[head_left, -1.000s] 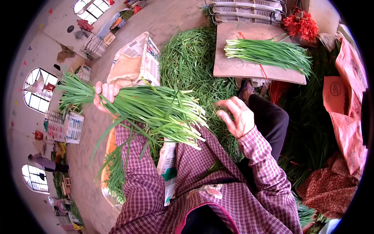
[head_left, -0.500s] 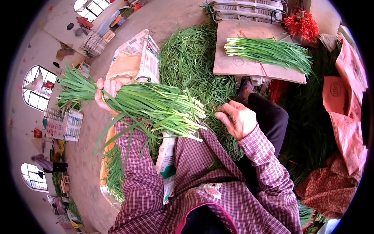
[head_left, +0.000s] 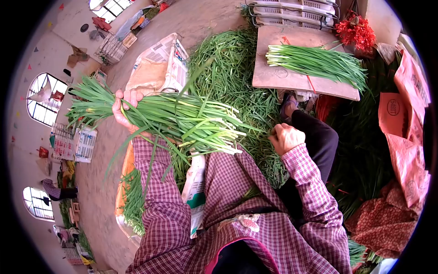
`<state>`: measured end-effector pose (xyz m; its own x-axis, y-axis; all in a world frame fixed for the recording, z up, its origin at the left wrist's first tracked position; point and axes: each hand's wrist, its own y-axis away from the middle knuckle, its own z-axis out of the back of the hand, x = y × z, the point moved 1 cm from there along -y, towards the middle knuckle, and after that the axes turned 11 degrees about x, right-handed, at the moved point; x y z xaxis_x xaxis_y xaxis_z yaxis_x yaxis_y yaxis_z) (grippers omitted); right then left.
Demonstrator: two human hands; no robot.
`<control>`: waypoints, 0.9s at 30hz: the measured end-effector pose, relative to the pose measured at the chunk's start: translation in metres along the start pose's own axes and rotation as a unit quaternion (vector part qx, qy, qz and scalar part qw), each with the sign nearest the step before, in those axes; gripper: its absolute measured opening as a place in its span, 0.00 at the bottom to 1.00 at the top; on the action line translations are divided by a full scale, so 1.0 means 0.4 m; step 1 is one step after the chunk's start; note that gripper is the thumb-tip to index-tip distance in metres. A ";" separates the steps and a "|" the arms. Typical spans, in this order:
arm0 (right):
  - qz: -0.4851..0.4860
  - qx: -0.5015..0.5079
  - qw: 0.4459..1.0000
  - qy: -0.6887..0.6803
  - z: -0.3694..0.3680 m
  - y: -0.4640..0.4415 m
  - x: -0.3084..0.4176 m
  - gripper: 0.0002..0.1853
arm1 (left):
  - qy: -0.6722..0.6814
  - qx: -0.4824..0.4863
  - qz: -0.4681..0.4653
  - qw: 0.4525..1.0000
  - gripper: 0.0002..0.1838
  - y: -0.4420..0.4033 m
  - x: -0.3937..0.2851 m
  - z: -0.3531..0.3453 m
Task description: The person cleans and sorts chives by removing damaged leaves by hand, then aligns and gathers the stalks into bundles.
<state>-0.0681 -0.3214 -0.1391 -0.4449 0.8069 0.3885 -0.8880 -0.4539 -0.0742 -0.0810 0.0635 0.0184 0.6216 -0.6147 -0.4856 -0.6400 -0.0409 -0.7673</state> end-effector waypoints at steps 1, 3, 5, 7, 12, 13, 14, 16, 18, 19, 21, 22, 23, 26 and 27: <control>-0.016 -0.006 1.000 -0.026 0.016 0.007 -0.005 0.12 | -0.019 -0.025 -0.002 0.999 0.05 0.002 0.000 0.002; 0.041 -0.125 0.990 -0.053 0.077 0.015 0.029 0.08 | -0.042 -0.063 -0.003 0.997 0.05 0.009 0.007 -0.006; 0.122 -0.179 0.972 -0.089 0.145 0.022 0.091 0.05 | -0.074 -0.122 -0.006 0.990 0.04 0.012 0.021 -0.024; 0.211 -0.199 0.949 -0.123 0.168 0.028 0.148 0.06 | -0.076 -0.126 -0.004 0.989 0.04 0.008 0.029 -0.032; 0.229 -0.188 0.948 -0.116 0.172 0.009 0.191 0.14 | -0.127 -0.151 0.012 0.980 0.05 0.000 0.035 -0.067; 0.226 -0.195 0.947 -0.118 0.181 0.011 0.184 0.14 | -0.140 -0.163 0.019 0.976 0.07 0.003 0.035 -0.071; 0.224 -0.201 0.946 -0.118 0.193 0.014 0.173 0.14 | -0.153 -0.176 0.026 0.972 0.08 0.003 0.034 -0.071; 0.217 -0.172 0.955 -0.105 0.198 0.019 0.166 0.14 | -0.143 -0.147 0.031 0.978 0.06 0.010 0.027 -0.053; 0.253 -0.167 0.950 -0.075 0.192 0.018 0.184 0.14 | -0.128 -0.115 0.044 0.984 0.05 0.017 0.039 -0.043; 0.262 -0.147 0.952 -0.066 0.173 0.010 0.188 0.14 | -0.119 -0.122 0.051 0.984 0.06 0.018 0.045 -0.041; 0.298 -0.160 0.940 -0.052 0.149 -0.016 0.195 0.16 | -0.113 -0.130 0.054 0.983 0.06 0.020 0.049 -0.040; 0.311 -0.169 0.934 -0.042 0.142 -0.028 0.200 0.15 | -0.100 -0.142 0.056 0.983 0.06 0.019 0.055 -0.040; 0.313 -0.169 0.934 -0.042 0.137 -0.040 0.201 0.15 | -0.086 -0.154 0.057 0.983 0.06 0.018 0.059 -0.038; 0.330 -0.186 0.925 -0.009 0.134 -0.059 0.199 0.13 | -0.065 -0.154 0.072 0.983 0.07 0.022 0.056 -0.012; 0.339 -0.195 0.920 -0.006 0.136 -0.062 0.194 0.13 | -0.077 -0.155 0.092 0.981 0.08 0.019 0.052 -0.012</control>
<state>-0.0743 -0.2681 -0.0571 -0.9127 0.3830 0.1422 -0.3827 -0.6795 -0.6259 -0.0752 0.0466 0.0044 0.5281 -0.5088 -0.6799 -0.8397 -0.1933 -0.5075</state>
